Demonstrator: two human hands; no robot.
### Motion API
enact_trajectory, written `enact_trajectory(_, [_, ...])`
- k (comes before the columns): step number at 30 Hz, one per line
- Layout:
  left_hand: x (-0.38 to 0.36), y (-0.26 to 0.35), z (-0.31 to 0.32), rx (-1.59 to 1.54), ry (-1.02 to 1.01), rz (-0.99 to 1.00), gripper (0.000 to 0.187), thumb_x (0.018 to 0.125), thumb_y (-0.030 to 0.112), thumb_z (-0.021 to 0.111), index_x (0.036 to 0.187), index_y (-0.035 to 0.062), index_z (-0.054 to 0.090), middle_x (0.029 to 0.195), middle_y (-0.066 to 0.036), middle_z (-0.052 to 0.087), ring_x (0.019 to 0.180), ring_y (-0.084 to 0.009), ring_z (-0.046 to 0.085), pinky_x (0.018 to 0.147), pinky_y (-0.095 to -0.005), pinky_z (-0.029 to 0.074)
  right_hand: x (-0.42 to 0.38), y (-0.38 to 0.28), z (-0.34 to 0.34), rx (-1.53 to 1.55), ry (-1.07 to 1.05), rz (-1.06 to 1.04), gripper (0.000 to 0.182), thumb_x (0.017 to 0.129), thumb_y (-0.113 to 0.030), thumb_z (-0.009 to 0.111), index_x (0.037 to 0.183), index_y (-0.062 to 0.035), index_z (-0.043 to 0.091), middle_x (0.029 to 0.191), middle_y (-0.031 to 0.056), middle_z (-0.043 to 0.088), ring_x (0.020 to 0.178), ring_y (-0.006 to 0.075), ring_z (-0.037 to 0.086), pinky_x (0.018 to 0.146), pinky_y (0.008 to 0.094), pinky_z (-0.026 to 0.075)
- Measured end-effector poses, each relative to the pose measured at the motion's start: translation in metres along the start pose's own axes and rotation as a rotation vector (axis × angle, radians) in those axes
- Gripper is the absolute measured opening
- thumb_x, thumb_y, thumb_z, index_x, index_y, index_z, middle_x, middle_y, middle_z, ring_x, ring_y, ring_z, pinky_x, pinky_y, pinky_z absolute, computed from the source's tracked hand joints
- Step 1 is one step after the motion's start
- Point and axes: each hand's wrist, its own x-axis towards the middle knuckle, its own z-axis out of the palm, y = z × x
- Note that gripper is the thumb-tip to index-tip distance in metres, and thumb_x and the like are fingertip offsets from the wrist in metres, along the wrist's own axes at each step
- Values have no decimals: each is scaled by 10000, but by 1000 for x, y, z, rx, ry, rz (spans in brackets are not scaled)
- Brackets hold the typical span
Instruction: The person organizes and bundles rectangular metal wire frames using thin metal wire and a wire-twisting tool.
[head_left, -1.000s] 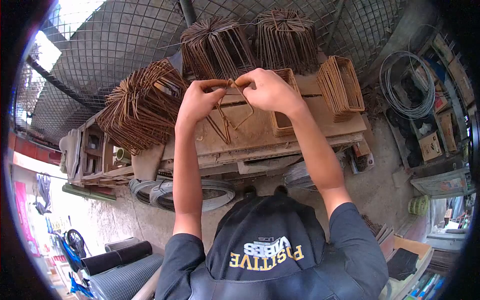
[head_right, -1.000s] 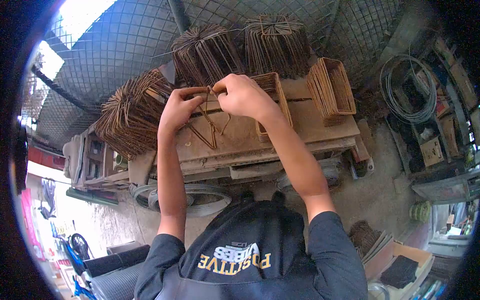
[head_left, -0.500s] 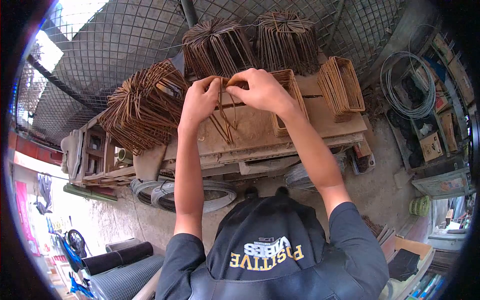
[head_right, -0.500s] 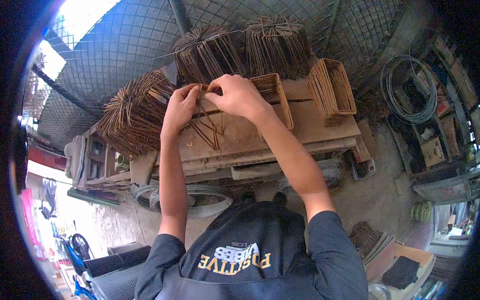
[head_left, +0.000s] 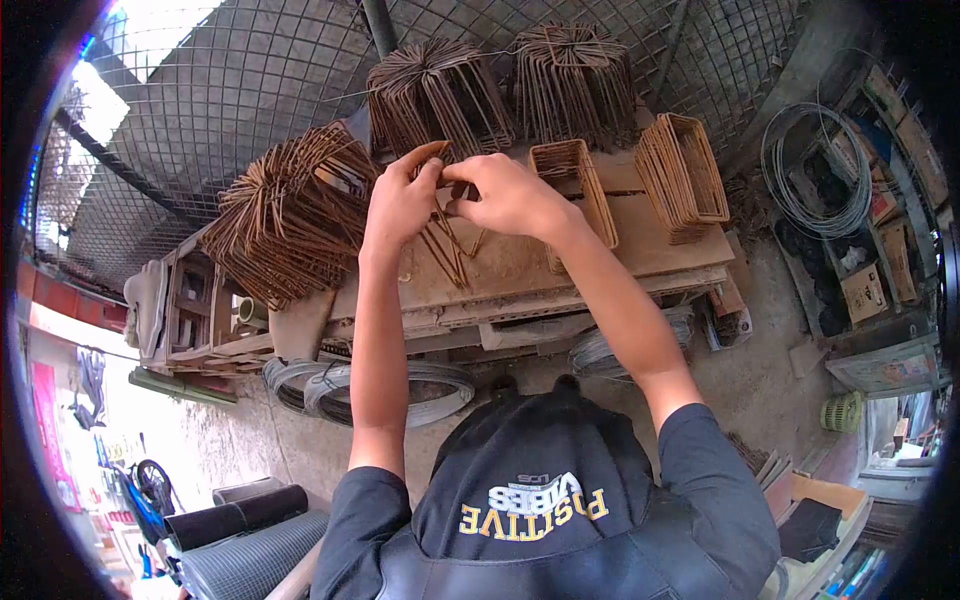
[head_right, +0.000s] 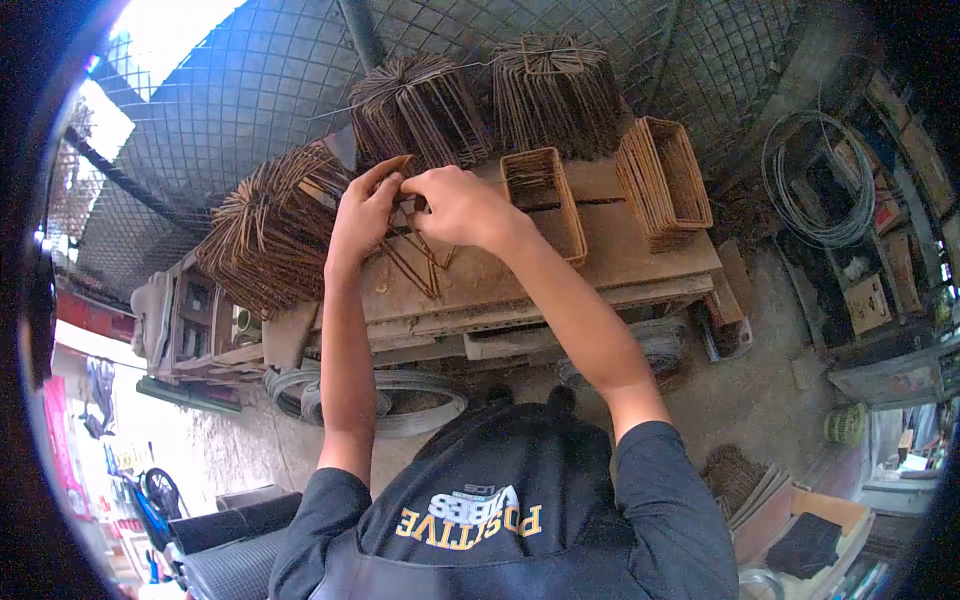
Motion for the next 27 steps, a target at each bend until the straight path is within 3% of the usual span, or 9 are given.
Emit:
enact_trajectory(8, [0, 0, 3, -2, 68, 40, 403, 1029, 314, 541, 1286, 67, 729, 993, -213, 768, 916, -283, 754, 845, -375, 562, 8, 12, 12, 18, 40, 0, 412, 871, -102, 693, 1260, 32, 684, 1141, 257, 731, 1042, 404, 716, 904, 442, 558])
enact_trajectory(10, [-4, 12, -1, 53, 19, -123, 423, 1036, 352, 524, 1247, 56, 741, 959, -230, 758, 927, -309, 756, 831, -392, 559, 9, 16, 13, 105, 49, 1, 411, 878, -102, 694, 1269, 26, 689, 1145, 243, 743, 1050, 357, 733, 925, 412, 559])
enact_trajectory(16, [0, -1, 4, 48, 45, -61, 451, 1052, 390, 507, 1225, 47, 743, 975, -236, 757, 957, -370, 743, 856, -421, 549, 9, 22, 5, 253, -2, 35, 354, 893, -128, 720, 1212, 24, 730, 1080, 192, 780, 978, 230, 739, 923, 358, 553])
enact_trajectory(17, [-1, 1, 4, 48, 44, -62, 451, 1052, 390, 507, 1225, 47, 743, 975, -236, 757, 957, -370, 743, 856, -421, 549, 10, 23, 3, 253, -1, 36, 354, 893, -128, 720, 1212, 24, 730, 1080, 192, 780, 978, 230, 739, 923, 358, 553])
enact_trajectory(19, [-4, 7, 4, 70, 58, -18, 470, 1057, 407, 497, 1275, 53, 716, 1045, -241, 756, 1026, -391, 731, 898, -431, 542, 11, 25, 1, 316, -12, 52, 390, 819, -218, 747, 1137, 7, 764, 1074, 217, 768, 999, 331, 746, 914, 396, 554])
enact_trajectory(23, [3, 0, 8, 46, 25, -74, 476, 1058, 404, 496, 1346, 69, 674, 1130, -252, 744, 1106, -397, 715, 948, -434, 533, 13, 23, -1, 336, -30, 51, 388, 815, -227, 765, 1130, 1, 768, 1043, 206, 774, 956, 312, 750, 894, 386, 555])
enact_trajectory(27, [6, -7, 8, 10, 33, 36, 466, 1061, 397, 502, 1370, 83, 657, 1182, -255, 736, 1159, -388, 704, 988, -425, 526, 15, 24, 0, 403, -36, 19, 365, 815, -216, 780, 1104, 8, 769, 1027, 186, 783, 949, 269, 751, 886, 375, 555])
